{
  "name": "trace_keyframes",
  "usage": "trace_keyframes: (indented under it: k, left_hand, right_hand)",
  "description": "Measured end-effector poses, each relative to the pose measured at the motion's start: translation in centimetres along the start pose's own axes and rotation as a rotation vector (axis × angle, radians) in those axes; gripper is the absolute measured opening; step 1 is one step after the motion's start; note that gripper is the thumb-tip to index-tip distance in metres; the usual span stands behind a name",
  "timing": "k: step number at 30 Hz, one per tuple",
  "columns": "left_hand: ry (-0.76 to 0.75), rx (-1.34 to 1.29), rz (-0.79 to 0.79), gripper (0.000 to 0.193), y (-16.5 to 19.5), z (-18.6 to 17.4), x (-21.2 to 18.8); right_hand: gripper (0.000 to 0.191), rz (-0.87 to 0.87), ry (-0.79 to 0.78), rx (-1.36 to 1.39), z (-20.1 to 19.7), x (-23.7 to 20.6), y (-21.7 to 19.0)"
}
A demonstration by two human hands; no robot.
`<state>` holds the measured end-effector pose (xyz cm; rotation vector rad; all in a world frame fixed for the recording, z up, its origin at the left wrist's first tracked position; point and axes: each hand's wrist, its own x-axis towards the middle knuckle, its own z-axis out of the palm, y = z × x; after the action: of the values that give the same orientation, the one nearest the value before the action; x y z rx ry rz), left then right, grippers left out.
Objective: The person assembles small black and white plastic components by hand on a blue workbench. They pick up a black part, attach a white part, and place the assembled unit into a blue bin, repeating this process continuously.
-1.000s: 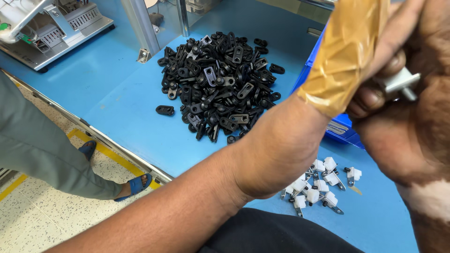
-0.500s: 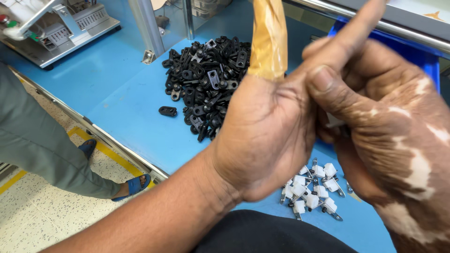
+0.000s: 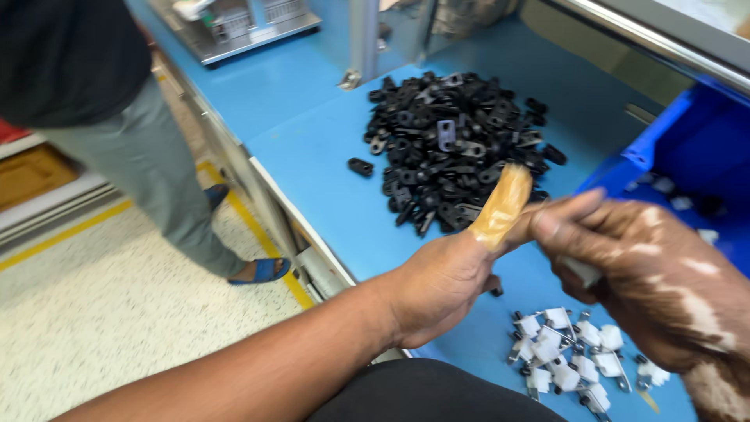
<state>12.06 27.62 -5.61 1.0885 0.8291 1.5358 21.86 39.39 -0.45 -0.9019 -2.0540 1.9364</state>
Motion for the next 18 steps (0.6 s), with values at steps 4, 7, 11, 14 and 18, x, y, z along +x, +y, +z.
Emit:
trace_keyframes:
  k: [4, 7, 11, 14, 18]
  left_hand:
    - [0.388, 0.597, -0.018, 0.046, -3.7, -3.0, -1.6]
    - [0.431, 1.046, -0.226, 0.050, -5.4, -4.0, -3.2]
    - [0.227, 1.261, -0.532, 0.067, -6.2, -3.4, -4.6]
    - [0.231, 1.250, -0.524, 0.072, -6.2, -3.2, -4.7]
    - [0.224, 1.243, -0.478, 0.076, -6.6, -3.7, -4.4]
  right_hand:
    - [0.023, 0.076, 0.166, -0.571, 1.6, -0.1, -2.5]
    - [0.024, -0.139, 0.276, -0.791, 2.3, 0.6, -4.7]
    - [0.025, -0.311, 0.327, -0.856, 3.1, 0.2, -5.1]
    - [0.025, -0.371, 0.327, -0.839, 3.3, 0.3, -5.3]
    - [0.026, -0.404, 0.320, -0.782, 2.8, 0.7, -5.3]
